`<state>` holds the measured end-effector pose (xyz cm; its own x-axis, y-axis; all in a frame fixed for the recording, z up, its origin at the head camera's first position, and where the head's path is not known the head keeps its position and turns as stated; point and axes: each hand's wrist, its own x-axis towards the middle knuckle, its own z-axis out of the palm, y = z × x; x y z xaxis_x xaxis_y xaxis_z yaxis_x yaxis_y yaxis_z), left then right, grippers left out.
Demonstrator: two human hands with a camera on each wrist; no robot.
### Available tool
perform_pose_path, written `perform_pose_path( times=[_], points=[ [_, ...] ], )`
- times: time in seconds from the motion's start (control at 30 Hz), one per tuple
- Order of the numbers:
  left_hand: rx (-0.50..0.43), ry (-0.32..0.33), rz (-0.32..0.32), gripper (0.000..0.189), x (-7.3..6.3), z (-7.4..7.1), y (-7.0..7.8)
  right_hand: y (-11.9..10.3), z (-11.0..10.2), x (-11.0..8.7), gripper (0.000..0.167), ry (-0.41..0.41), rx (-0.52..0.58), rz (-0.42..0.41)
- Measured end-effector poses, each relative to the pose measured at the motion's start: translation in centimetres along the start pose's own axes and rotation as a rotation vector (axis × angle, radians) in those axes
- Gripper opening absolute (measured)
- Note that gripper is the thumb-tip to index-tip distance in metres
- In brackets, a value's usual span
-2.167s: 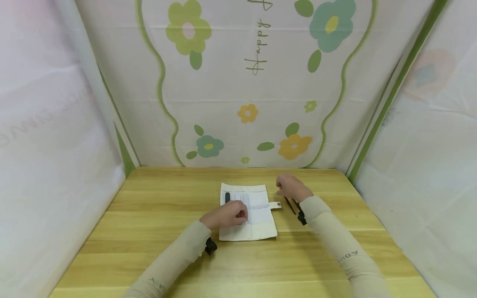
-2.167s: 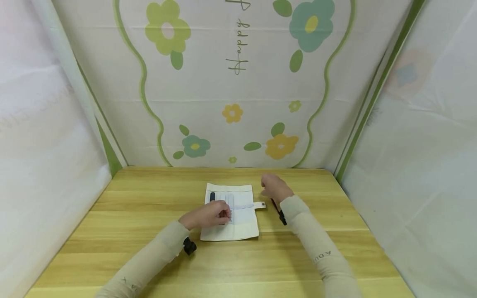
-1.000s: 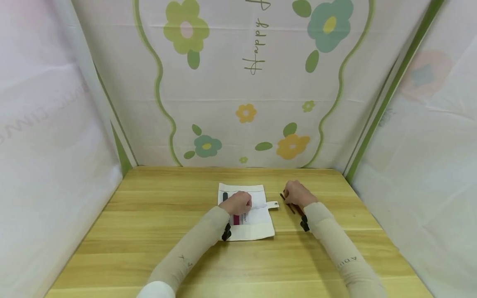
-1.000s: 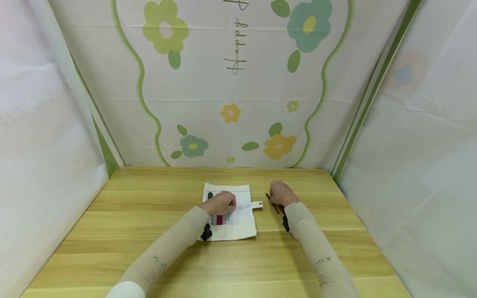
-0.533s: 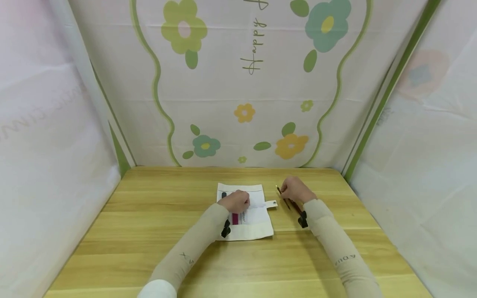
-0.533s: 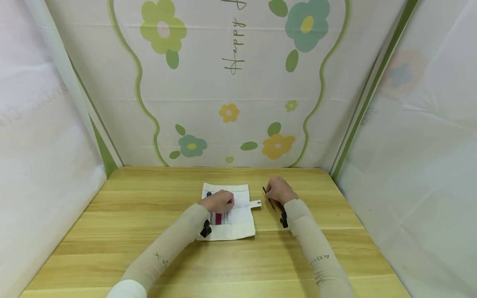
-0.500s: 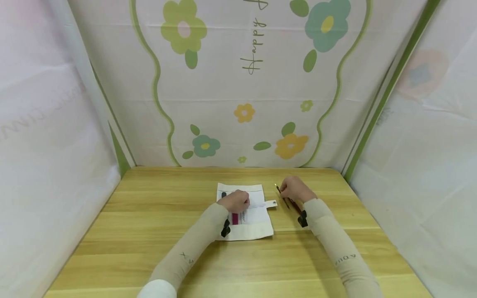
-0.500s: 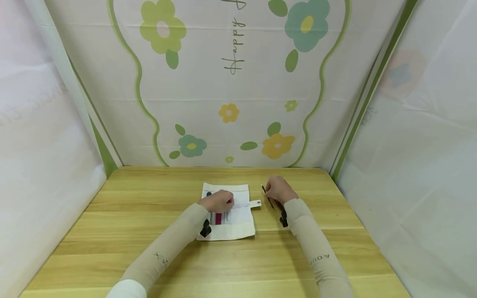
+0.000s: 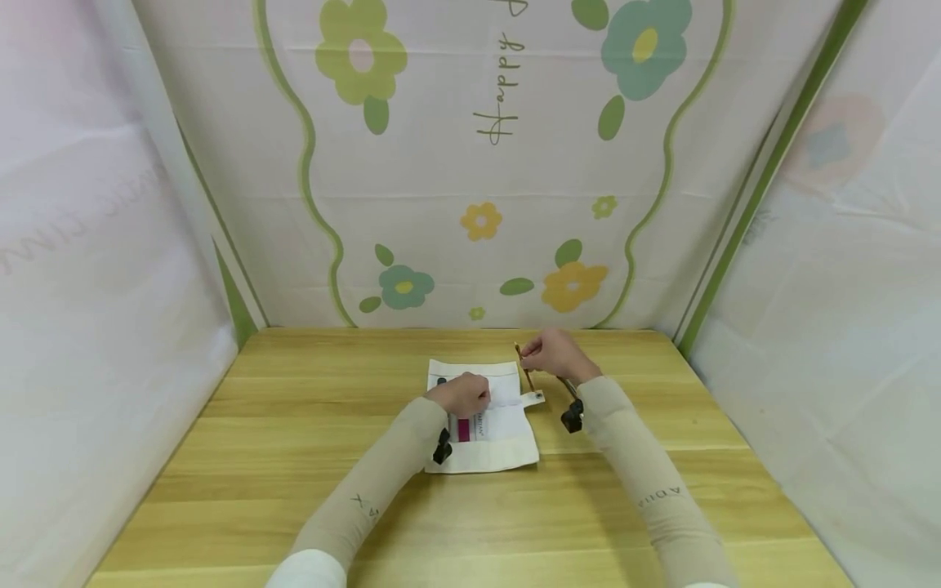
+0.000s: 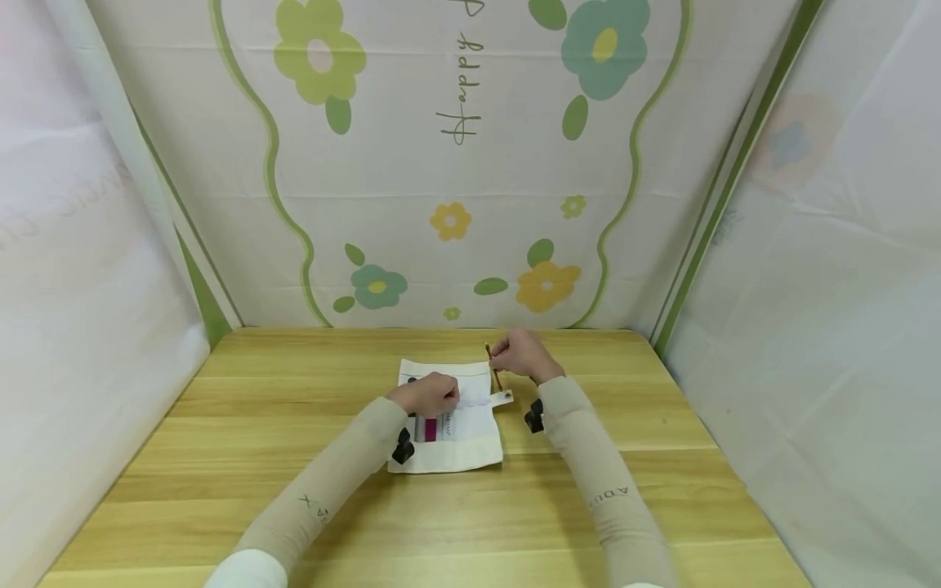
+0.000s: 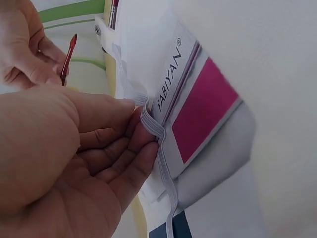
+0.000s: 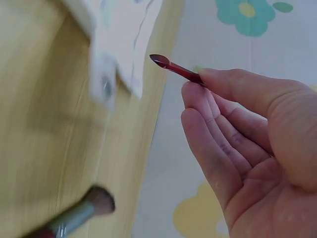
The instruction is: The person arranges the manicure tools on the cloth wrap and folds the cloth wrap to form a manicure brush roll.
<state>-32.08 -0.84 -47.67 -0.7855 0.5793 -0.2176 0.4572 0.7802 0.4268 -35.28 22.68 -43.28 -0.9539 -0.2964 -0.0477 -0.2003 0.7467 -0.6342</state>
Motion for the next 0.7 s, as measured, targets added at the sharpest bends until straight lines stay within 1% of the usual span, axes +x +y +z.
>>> perform_pose_path(
  times=[0.17, 0.27, 0.33, 0.5, 0.63, 0.7],
  points=[
    [0.004, -0.001, 0.012, 0.019, 0.1, -0.1, -0.1, -1.3, 1.6, 1.1, 0.016, 0.001, 0.053, -0.01],
    [0.013, 0.0, 0.025, 0.02, 0.2, -0.1, -0.2, -1.8, 2.7, 1.7, 0.014, 0.026, 0.071, -0.018],
    [0.017, 0.0, 0.036, 0.021, 0.2, 0.0, -0.3, -1.9, 3.5, 2.0, 0.012, 0.052, 0.108, -0.024],
    [0.019, 0.001, 0.051, 0.027, 0.2, 0.0, -0.3, -1.5, 5.6, 2.6, 0.009, 0.121, 0.236, -0.002],
    [0.014, 0.012, 0.056, 0.032, 0.2, 0.1, -0.5, -1.2, 6.7, 2.7, 0.01, 0.176, 0.256, 0.023],
    [0.008, 0.015, 0.057, 0.033, 0.2, 0.2, -0.6, -1.2, 7.1, 2.6, 0.01, 0.187, 0.26, 0.037]
  ],
)
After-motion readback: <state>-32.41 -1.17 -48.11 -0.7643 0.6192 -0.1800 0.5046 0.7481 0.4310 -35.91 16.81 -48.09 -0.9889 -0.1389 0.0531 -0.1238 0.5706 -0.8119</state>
